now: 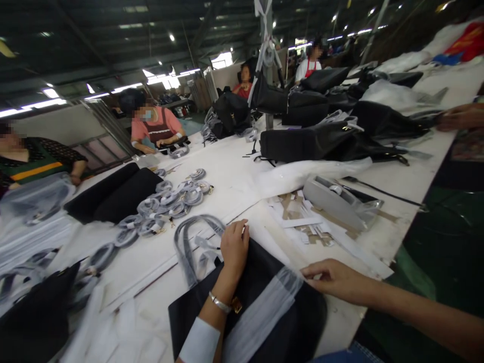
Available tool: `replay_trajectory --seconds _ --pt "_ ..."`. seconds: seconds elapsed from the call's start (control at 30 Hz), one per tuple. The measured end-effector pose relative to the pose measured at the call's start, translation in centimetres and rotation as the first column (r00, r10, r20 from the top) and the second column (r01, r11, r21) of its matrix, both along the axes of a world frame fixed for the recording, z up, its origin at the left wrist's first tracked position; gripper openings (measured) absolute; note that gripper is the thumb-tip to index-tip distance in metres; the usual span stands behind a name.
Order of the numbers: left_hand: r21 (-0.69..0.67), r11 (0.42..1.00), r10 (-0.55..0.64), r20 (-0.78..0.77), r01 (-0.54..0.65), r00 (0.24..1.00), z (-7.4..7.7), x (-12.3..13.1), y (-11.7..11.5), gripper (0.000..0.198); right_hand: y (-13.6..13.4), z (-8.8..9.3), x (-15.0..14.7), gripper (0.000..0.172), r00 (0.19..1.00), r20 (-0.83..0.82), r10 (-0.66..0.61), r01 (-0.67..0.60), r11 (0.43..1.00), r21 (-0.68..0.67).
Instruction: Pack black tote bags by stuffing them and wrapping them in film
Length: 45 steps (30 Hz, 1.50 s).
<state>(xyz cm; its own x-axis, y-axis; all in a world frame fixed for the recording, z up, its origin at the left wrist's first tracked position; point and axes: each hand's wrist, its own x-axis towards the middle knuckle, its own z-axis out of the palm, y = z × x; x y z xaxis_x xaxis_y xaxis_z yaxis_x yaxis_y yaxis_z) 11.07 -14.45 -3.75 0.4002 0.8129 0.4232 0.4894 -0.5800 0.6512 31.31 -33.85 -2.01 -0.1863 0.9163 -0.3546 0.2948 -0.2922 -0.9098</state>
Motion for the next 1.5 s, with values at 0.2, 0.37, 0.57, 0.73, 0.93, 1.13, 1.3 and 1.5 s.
replay_trajectory --seconds 0.2,0.37,0.57,0.73,0.93,1.13,1.3,1.5 --pt "0.007 0.949 -0.297 -0.305 0.314 0.905 5.3 0.9 -4.8 0.028 -0.4 -0.9 -0.3 0.036 0.991 0.114 -0.071 0.057 0.991 0.121" --pt "-0.112 0.877 -0.455 -0.508 0.468 0.731 6.4 2.2 -7.3 0.024 -1.0 -1.5 -0.8 0.035 0.989 0.103 -0.11 0.098 0.988 0.118" --pt "-0.29 0.819 -0.572 -0.482 0.495 0.664 6.3 2.7 -7.0 0.017 -1.5 -3.6 -1.8 0.044 0.946 -0.305 -0.106 0.087 0.993 -0.075" --pt "-0.396 0.819 -0.56 -0.401 0.414 0.725 5.5 2.8 -7.6 0.012 -1.7 -4.5 -2.6 0.047 0.901 -0.405 -0.154 0.11 0.985 -0.131" --pt "-0.382 0.854 -0.451 -0.205 0.353 0.869 3.6 2.4 -8.1 0.014 -1.8 -4.1 -2.5 0.039 0.902 -0.416 -0.111 0.095 0.994 -0.057" --pt "-0.353 0.874 -0.393 -0.108 0.335 0.913 2.3 2.1 -8.2 0.015 -1.2 -1.3 0.7 0.021 0.988 0.039 0.147 -0.15 0.985 0.088" --pt "-0.36 0.868 -0.393 -0.081 0.341 0.916 2.2 2.0 -8.0 0.016 -0.8 -1.1 1.2 0.017 0.98 0.069 0.186 -0.186 0.982 -0.004" --pt "-0.362 0.869 -0.384 -0.066 0.337 0.921 2.2 2.0 -7.9 0.014 -1.8 -3.7 -1.6 0.04 0.933 -0.354 -0.068 0.022 0.991 -0.131"
